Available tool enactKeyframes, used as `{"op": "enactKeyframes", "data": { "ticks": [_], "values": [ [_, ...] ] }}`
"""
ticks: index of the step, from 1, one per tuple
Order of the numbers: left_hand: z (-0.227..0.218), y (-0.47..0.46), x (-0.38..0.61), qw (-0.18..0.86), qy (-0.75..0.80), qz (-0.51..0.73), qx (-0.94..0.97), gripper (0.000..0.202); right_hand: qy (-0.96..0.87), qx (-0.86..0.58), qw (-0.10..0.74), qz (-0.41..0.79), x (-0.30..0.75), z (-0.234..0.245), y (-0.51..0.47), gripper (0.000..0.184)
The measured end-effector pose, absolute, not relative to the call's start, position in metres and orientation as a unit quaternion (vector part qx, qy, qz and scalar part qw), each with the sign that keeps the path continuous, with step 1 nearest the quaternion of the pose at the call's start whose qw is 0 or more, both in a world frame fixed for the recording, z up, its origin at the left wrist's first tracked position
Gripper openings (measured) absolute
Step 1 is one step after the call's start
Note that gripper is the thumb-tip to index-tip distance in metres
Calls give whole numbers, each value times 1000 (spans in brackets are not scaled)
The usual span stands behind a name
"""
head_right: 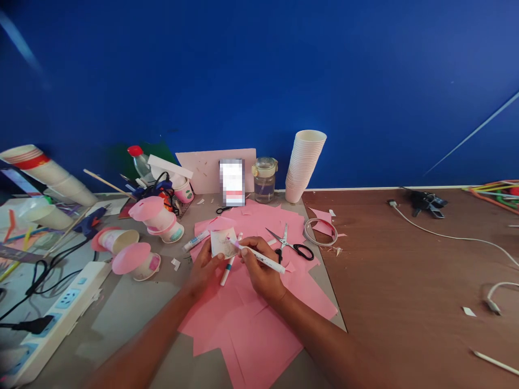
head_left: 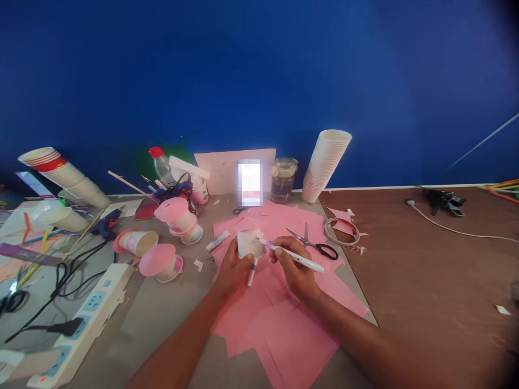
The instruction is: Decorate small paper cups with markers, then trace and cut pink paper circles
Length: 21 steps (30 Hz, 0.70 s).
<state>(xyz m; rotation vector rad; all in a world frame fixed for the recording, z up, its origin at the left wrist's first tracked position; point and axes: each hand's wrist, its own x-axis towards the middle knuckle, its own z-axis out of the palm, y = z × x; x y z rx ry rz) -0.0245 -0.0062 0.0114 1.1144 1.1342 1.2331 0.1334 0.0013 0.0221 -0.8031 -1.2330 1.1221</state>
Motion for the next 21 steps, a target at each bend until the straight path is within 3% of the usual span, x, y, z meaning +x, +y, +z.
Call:
{"op": "enactKeyframes", "data": {
  "ticks": [21],
  "values": [
    [11, -6, -24, 545, 465, 523, 462, 38, -535, -362, 599, 473, 132, 25, 1, 11]
  ]
}}
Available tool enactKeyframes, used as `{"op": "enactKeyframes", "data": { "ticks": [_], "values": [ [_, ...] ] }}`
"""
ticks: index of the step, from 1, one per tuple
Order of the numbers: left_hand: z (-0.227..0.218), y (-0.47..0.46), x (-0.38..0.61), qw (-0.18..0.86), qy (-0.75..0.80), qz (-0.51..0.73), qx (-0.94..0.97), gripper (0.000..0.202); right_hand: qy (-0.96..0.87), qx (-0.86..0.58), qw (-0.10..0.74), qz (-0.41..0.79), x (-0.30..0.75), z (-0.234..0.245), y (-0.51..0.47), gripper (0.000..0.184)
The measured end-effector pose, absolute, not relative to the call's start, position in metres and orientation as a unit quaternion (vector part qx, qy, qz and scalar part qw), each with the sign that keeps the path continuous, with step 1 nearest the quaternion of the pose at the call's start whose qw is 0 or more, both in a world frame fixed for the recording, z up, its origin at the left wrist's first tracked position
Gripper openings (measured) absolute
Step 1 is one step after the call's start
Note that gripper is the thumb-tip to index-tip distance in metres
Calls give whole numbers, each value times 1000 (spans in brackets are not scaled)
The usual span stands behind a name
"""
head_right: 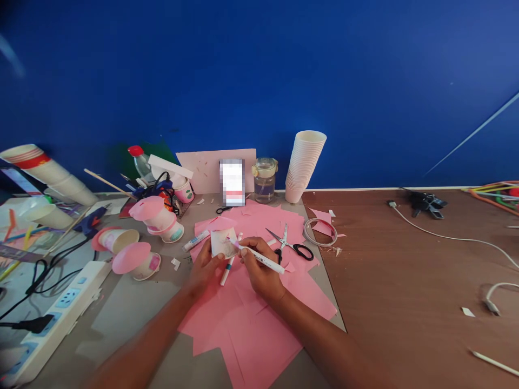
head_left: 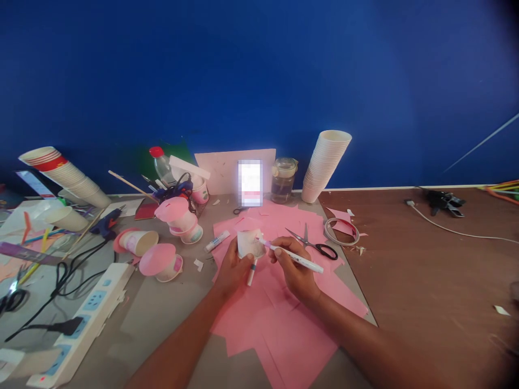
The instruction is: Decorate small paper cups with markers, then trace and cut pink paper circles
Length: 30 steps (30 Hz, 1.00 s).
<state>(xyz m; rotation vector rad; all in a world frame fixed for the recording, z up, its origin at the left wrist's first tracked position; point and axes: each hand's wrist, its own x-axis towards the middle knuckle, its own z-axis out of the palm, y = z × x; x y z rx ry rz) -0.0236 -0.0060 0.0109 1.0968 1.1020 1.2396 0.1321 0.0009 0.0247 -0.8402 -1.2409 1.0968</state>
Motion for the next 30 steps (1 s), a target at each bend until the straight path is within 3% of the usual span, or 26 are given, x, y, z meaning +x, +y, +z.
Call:
{"op": "enactKeyframes", "data": {
  "ticks": [30],
  "values": [
    [7, -5, -23, 556, 463, 541, 429, 32, -498, -352, 611, 505, 132, 19, 2, 12]
  ]
}}
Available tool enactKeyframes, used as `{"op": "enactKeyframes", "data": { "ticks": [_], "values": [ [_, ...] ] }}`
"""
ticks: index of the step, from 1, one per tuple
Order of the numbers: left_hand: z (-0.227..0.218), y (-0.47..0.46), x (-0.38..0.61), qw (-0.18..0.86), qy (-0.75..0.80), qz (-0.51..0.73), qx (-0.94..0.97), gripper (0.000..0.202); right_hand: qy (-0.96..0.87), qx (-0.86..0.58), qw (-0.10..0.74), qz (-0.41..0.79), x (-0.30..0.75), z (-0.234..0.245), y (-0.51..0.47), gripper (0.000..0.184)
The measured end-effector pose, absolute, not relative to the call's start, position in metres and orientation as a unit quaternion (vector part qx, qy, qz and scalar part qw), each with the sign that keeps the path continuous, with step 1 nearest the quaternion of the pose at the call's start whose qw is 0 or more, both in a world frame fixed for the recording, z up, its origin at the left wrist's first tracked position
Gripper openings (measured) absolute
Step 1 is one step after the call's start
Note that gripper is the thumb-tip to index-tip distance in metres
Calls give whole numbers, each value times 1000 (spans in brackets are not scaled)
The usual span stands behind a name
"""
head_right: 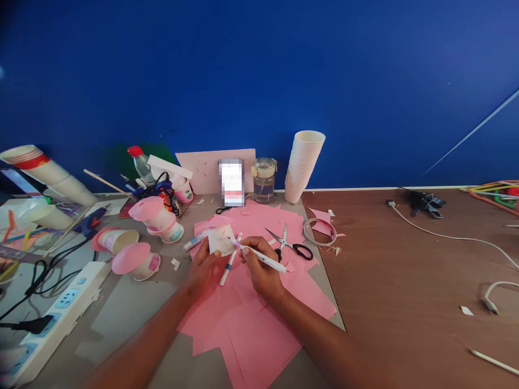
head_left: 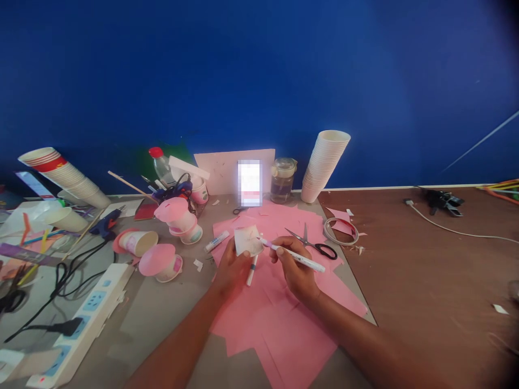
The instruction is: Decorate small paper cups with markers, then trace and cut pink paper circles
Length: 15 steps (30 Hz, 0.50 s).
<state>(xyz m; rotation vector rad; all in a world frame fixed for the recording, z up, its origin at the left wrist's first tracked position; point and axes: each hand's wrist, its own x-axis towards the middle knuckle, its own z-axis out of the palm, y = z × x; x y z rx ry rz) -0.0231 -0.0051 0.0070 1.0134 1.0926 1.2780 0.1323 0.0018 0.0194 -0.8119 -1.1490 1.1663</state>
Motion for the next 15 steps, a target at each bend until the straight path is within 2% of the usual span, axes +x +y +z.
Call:
{"op": "enactKeyframes", "data": {
  "ticks": [15],
  "values": [
    [7, -6, -20, 554, 450, 556, 427, 34, -550, -354, 581, 485, 133, 22, -2, 13]
  ]
}}
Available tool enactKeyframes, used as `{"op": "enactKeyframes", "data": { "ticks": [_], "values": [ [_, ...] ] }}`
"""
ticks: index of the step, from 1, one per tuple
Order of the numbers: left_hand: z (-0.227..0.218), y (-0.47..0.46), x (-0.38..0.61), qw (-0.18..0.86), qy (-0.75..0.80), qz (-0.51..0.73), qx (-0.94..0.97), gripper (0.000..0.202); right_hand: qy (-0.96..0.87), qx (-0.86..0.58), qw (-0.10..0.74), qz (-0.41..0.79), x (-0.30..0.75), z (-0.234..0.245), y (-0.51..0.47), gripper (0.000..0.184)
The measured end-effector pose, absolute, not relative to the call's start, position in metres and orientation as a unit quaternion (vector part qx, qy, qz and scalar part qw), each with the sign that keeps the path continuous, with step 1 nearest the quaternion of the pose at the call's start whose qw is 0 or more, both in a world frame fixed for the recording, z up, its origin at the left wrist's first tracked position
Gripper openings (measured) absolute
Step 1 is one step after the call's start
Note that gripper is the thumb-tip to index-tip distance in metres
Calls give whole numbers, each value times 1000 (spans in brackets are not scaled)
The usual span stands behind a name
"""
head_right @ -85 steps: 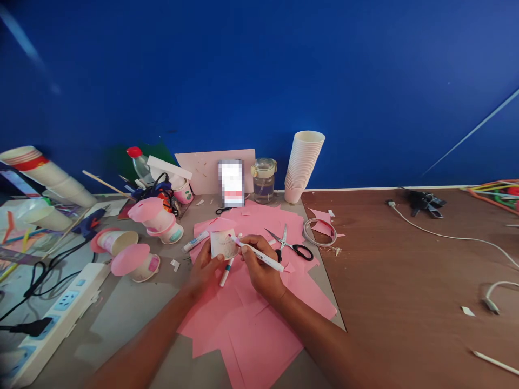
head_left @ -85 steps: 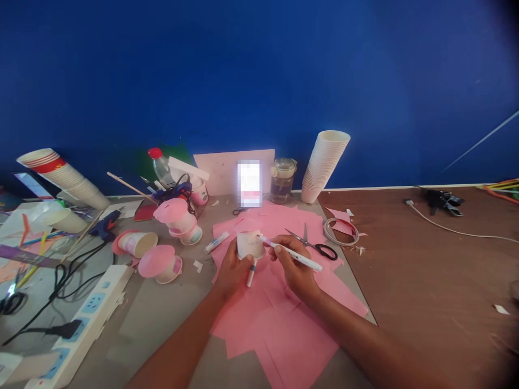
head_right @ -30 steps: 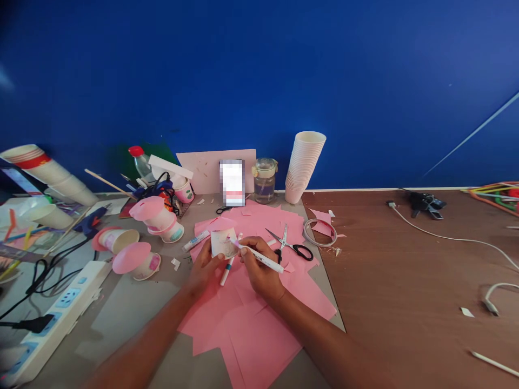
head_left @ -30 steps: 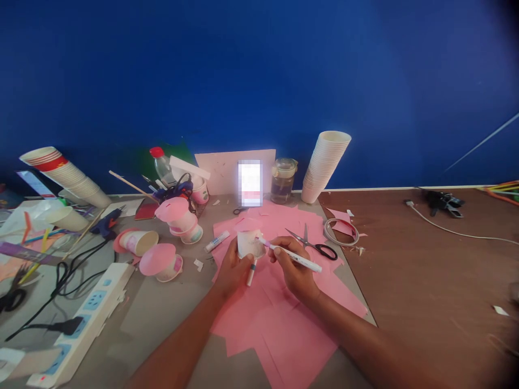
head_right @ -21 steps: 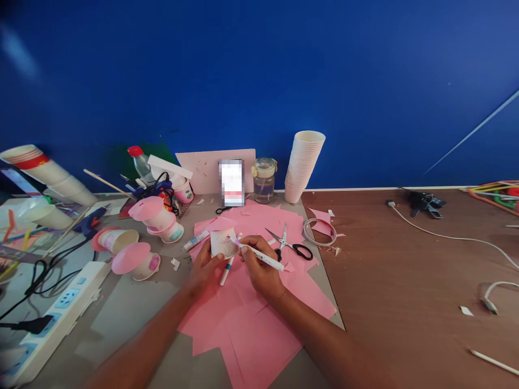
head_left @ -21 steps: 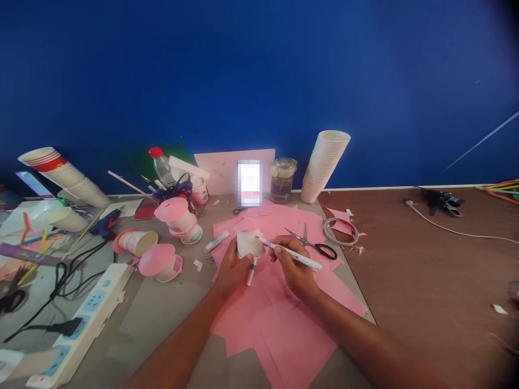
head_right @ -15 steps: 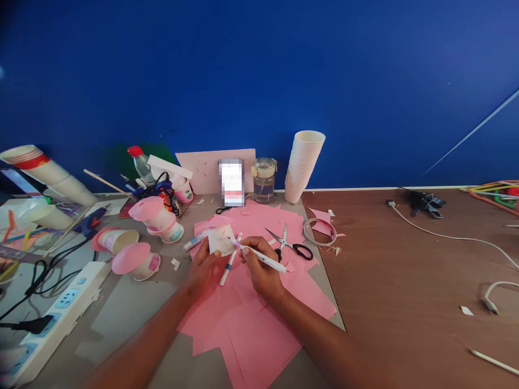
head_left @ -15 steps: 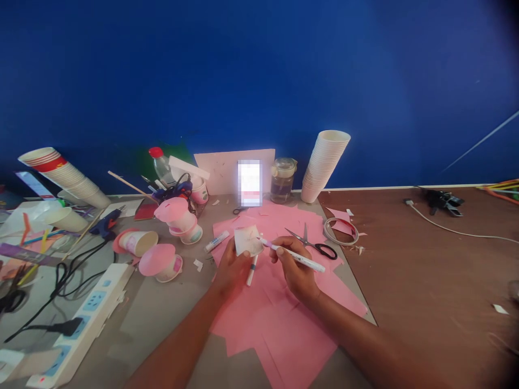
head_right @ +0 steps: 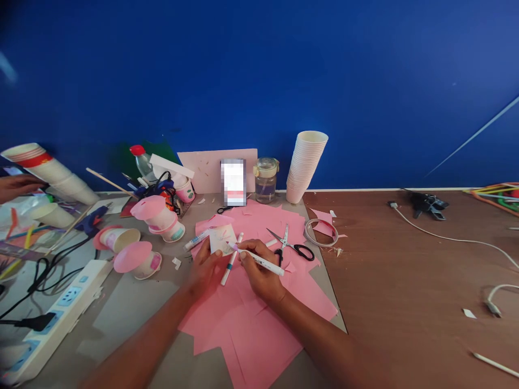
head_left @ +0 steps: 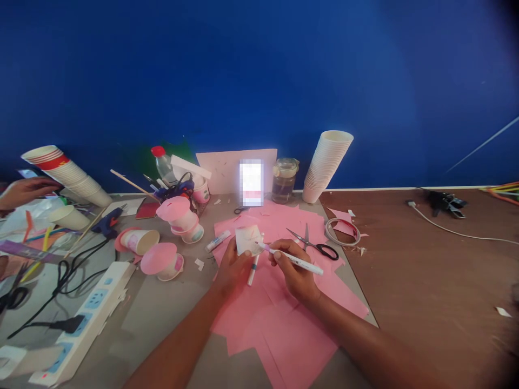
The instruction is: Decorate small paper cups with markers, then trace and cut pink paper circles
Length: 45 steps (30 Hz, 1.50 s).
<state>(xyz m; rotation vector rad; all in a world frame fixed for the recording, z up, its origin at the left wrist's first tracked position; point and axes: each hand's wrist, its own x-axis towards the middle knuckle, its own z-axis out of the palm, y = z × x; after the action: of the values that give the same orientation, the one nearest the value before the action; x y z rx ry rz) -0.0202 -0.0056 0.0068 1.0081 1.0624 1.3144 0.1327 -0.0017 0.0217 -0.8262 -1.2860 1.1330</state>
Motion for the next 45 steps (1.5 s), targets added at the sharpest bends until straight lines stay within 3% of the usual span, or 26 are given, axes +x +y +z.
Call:
{"op": "enactKeyframes", "data": {
  "ticks": [20, 28, 33, 45],
  "values": [
    [3, -5, -24, 548, 441, 563, 433, 34, -531, -362, 592, 485, 131, 21, -2, 12],
    [3, -5, -21, 566, 436, 570, 405, 34, -509, -384, 636, 434, 129, 18, 1, 18],
    [7, -6, -20, 574, 431, 571, 398, 37, -528, -381, 639, 411, 129, 13, 4, 31],
    [5, -6, -24, 554, 451, 557, 424, 32, -639, -393, 591, 296, 125, 1, 3, 24]
  ]
}}
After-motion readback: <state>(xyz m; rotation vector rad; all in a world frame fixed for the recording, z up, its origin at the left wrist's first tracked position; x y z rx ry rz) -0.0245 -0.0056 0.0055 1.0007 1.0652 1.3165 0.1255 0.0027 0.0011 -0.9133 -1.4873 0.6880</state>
